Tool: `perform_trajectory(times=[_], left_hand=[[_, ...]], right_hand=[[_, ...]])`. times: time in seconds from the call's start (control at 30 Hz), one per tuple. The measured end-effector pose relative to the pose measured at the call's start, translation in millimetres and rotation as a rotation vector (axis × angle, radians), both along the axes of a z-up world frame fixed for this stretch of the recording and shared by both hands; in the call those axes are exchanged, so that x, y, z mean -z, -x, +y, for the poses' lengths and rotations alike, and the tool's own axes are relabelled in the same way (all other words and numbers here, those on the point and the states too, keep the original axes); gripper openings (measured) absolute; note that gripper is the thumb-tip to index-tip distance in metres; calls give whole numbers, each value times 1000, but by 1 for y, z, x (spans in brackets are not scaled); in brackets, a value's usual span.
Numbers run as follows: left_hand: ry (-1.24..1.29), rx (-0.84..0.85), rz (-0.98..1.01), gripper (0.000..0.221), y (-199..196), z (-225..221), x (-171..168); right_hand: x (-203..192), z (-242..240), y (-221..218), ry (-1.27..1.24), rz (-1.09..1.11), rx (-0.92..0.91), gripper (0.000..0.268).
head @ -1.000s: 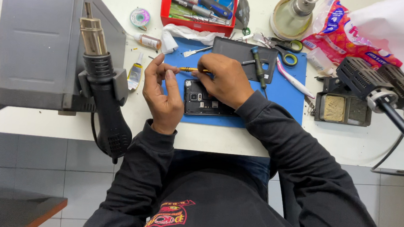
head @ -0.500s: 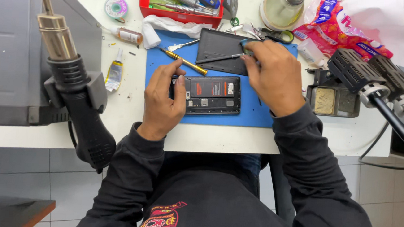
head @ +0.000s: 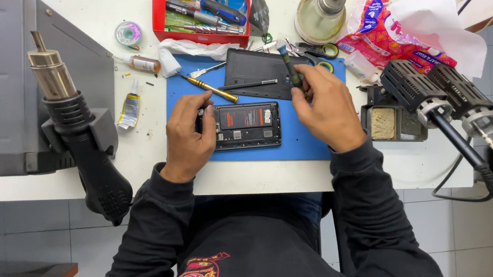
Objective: The person removes the back cover of a smartphone and uses a screwdriver to unscrew and remove several small screws from the internal frame. The person then uses a small brush to clean the interior of the phone.
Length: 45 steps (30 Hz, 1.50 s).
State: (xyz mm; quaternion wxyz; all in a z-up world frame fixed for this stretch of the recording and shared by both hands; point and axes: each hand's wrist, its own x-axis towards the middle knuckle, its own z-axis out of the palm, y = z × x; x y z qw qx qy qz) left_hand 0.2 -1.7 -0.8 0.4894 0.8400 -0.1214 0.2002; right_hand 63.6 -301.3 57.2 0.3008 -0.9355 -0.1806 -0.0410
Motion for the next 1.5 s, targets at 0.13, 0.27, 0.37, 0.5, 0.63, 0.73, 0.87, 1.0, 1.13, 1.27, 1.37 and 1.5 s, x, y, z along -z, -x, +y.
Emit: perform_trajectory(times=[0.13,0.27,0.37,0.5,0.63,0.73,0.87,1.0,1.13,1.27,1.37,1.5], left_hand=[[-4,-38,5,27,1,0,2],[-32,-62,-28,21,3,-6,-4],[-70,-80,-63,17,3,-8,-7],[-88,-68,-82,17,2,-8,-6],[-81,-111,-60,17,2,-9,-7],[-104,-162,-109,15,3,-6,-4],[-203,-170,-67,19,4,-8,-1],[-252,-129,-76,21,4,-8,-2],[-334,-89,-46,29,6,-6,7],[-494,20,-13,78,14,-7,-11],[-581,105,71,113,21,-3,-14],[-596,163,102,121,24,-2,-7]], right_hand=[[-4,-10,-6,-232,64,7,35],[-14,-7,-7,-703,305,-52,36],[-20,-1,-9,-815,368,-41,36],[-18,1,-13,-889,442,16,34],[-6,3,-11,-905,444,1,38],[4,5,-12,-937,339,-53,35],[6,11,-9,-885,333,33,28],[13,16,-7,-767,357,24,36],[39,9,-15,-684,218,-115,40],[29,16,-13,-462,146,-129,30],[20,26,-11,-344,87,-134,28],[-4,62,-9,-206,45,-223,20]])
